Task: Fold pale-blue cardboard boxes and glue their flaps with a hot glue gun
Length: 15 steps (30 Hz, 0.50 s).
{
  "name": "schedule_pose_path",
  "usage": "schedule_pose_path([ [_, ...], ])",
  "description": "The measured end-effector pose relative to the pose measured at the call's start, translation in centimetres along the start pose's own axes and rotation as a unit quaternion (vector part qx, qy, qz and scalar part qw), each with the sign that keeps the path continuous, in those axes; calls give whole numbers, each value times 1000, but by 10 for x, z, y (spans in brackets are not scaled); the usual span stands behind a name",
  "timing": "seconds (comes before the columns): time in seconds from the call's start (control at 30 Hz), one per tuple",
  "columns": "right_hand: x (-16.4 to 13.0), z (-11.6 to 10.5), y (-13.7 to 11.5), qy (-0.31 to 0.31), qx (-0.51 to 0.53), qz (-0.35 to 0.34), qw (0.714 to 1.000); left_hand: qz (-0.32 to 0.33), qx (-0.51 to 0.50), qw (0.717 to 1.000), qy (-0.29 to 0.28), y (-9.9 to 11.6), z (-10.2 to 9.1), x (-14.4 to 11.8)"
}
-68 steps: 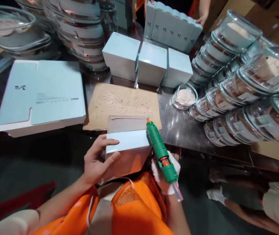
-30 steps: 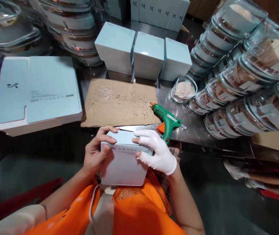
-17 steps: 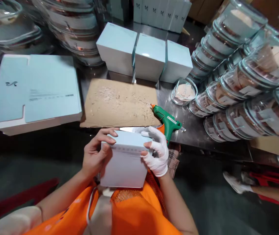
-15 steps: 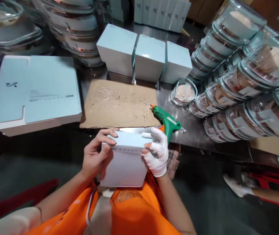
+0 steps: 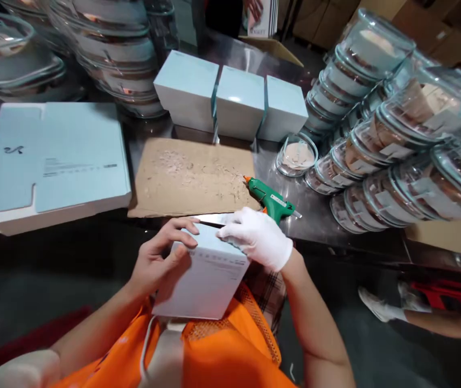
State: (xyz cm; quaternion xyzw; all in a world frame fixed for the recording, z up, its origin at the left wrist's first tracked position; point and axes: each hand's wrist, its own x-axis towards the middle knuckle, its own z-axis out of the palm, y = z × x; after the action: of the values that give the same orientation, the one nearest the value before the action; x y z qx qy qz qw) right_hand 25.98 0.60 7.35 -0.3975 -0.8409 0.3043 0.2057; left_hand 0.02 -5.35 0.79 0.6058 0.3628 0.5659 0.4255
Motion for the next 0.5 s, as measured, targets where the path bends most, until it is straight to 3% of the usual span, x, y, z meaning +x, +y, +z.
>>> schedule_pose_path([
  [0.1,-34,-22,17,-21,-134,4,991,-33,-15,996,83,-4,-15,-7],
  [0.23,-121,-45,33,26,-238,196,951,-47,-18,973,227,-11,-41,-7],
  [0.3,-158,-48,28,108,-335,301,886,-36,-10,965,261,-13,-45,-1],
  [0.37,-185,-42,21,215,-369,331,842,-41,-7,958,282,-13,-41,6],
  [0.47,-212,-27,28,426,-190,265,844,-67,-45,954,290,-12,-24,17],
  [0.5,-220,-21,36,468,-125,257,837,-72,-62,953,287,-12,-19,19],
])
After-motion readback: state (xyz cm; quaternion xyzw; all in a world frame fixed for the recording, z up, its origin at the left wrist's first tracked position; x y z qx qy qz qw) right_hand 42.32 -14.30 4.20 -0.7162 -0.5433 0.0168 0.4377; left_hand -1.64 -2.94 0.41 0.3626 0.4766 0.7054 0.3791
